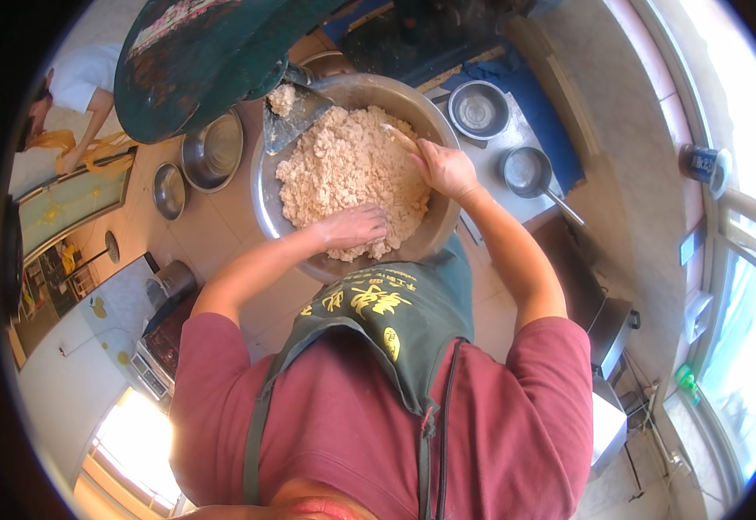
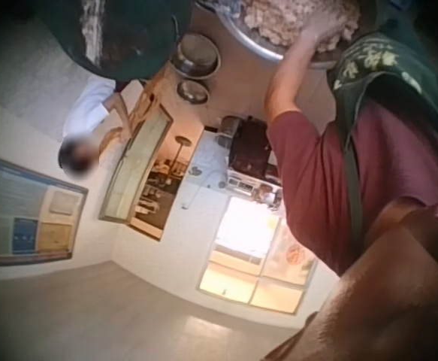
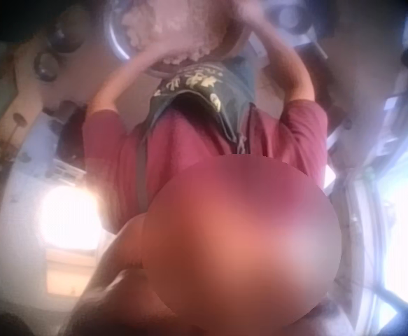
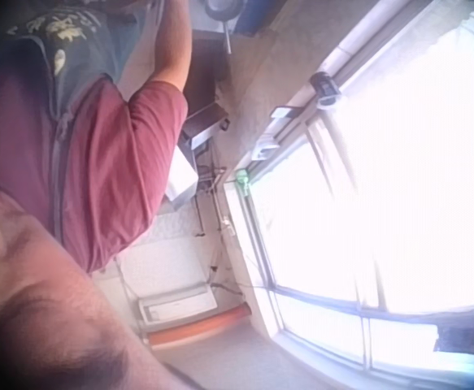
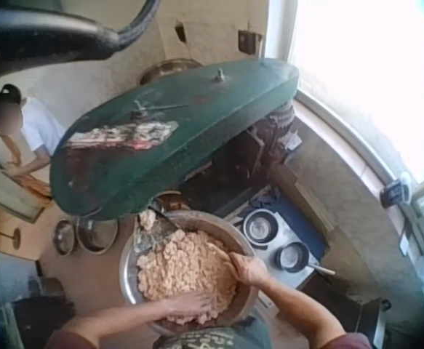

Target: The person is kneading dough by hand in a large metal bowl and occasionally scraping the sides of the bowl with a wooden tool.

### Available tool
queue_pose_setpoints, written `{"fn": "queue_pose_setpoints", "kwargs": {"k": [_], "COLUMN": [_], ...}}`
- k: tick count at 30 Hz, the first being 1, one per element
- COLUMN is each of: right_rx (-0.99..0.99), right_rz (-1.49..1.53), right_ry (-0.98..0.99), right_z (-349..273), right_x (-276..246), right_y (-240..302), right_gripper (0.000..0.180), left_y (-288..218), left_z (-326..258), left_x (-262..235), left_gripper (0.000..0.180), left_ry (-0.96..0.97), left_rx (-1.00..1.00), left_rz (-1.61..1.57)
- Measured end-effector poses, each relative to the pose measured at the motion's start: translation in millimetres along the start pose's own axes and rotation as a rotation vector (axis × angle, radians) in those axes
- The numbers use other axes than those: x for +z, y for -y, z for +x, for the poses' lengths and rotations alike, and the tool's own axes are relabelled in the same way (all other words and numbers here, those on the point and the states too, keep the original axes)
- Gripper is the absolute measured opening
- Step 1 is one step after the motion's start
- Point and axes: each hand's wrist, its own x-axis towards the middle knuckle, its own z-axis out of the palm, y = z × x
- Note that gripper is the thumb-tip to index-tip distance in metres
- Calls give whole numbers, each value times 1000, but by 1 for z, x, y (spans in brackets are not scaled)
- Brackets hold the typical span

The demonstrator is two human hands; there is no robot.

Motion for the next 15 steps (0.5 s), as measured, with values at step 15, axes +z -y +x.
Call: {"fn": "queue_pose_setpoints", "kwargs": {"k": [15], "right_rx": [75], "right_rz": [224], "right_ry": [91], "right_z": [65], "right_x": [-15], "right_y": [76], "right_gripper": [28], "left_y": [-29], "left_z": [-44], "left_x": [-65], "left_gripper": [45], "left_ry": [-921], "left_rx": [-751], "left_rz": [-647]}}
